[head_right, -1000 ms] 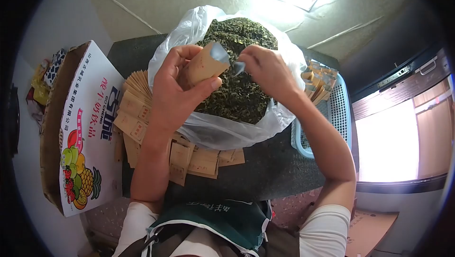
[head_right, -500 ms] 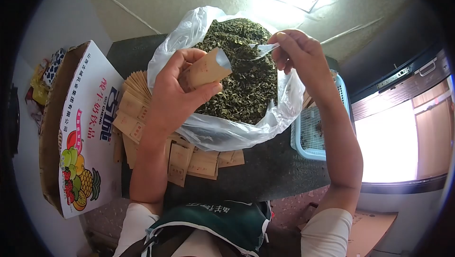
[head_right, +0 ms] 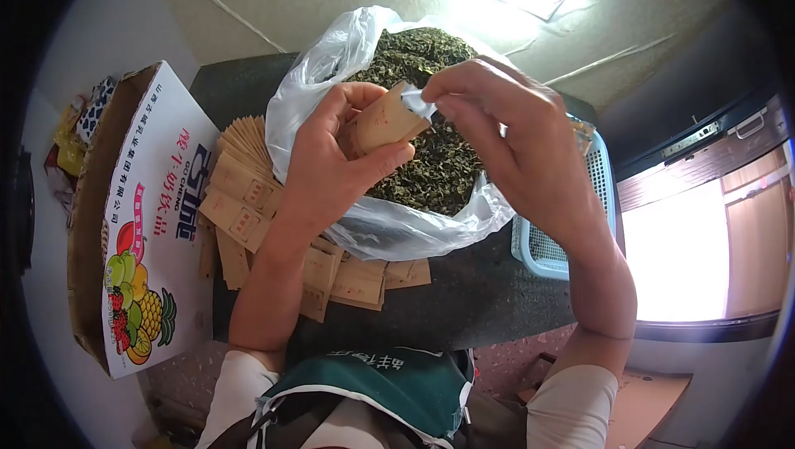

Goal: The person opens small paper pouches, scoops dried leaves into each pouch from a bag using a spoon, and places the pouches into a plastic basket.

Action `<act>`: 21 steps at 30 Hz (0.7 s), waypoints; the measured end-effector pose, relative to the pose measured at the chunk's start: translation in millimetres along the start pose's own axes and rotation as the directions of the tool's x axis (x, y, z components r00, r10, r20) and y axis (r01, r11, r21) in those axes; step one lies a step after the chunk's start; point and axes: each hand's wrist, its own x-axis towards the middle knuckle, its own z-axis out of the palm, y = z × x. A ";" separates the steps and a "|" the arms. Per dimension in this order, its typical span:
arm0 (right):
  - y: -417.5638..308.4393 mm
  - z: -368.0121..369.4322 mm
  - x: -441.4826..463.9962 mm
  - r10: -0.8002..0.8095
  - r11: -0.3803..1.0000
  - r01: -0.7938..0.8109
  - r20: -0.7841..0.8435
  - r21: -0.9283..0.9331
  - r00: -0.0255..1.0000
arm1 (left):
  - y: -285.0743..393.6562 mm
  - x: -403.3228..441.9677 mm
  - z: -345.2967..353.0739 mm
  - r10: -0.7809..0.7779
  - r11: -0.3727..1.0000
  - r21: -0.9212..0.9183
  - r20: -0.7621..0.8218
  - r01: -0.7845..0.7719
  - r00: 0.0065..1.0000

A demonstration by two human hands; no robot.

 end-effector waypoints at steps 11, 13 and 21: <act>7.1 -25.3 0.6 -0.339 0.881 0.238 -0.194 -0.409 0.921 | 0.3 0.1 -6.9 0.003 0.927 -0.373 0.106 0.037 0.994; 7.7 -20.4 -6.1 -0.206 0.961 0.158 -0.208 -0.226 0.956 | -0.9 -1.3 -7.3 0.059 0.935 -0.355 0.172 0.006 0.983; 9.4 -8.4 -12.3 -0.137 0.981 0.131 0.035 0.145 0.990 | 10.9 -12.9 -6.8 0.140 0.926 -0.377 0.326 -0.007 0.935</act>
